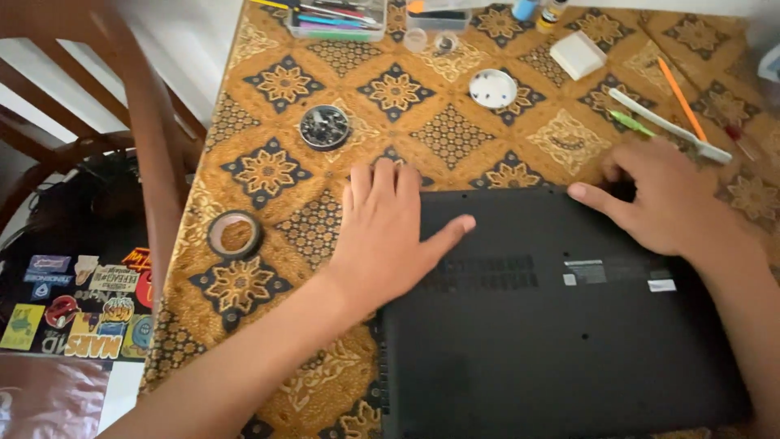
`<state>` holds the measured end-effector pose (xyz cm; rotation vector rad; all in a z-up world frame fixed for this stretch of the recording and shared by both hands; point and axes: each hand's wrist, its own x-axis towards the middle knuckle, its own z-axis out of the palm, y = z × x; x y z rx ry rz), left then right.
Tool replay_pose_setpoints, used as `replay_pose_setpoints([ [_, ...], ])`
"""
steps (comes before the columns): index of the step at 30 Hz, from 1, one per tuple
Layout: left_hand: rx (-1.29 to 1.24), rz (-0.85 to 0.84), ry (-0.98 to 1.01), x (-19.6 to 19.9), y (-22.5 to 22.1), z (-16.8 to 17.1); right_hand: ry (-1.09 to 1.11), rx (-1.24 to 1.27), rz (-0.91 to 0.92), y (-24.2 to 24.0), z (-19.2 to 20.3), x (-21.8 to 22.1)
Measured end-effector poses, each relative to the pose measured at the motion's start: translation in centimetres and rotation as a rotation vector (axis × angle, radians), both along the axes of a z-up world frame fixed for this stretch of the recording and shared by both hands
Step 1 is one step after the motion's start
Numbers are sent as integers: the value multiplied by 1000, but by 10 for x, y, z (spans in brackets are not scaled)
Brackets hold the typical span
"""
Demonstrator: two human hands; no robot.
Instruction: Disassembling a laptop by unscrewing the back panel, prying it off, and then opening the laptop lid.
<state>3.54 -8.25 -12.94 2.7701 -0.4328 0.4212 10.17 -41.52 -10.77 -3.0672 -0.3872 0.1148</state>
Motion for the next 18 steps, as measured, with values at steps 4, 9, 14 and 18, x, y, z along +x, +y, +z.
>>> replay_pose_setpoints([
  [4, -33, -13, 30, 9, -9, 1, 24, 75, -9, 2, 3, -2],
  [9, 65, -99, 41, 29, -33, 3, 20, 45, -15, 0, 4, -2],
  [14, 30, -164, 143, 50, -69, -1, -8, 151, 32, 1, 9, -6],
  [18, -14, -187, 88, 57, -97, -7, -18, 166, 89, -2, 5, -2],
])
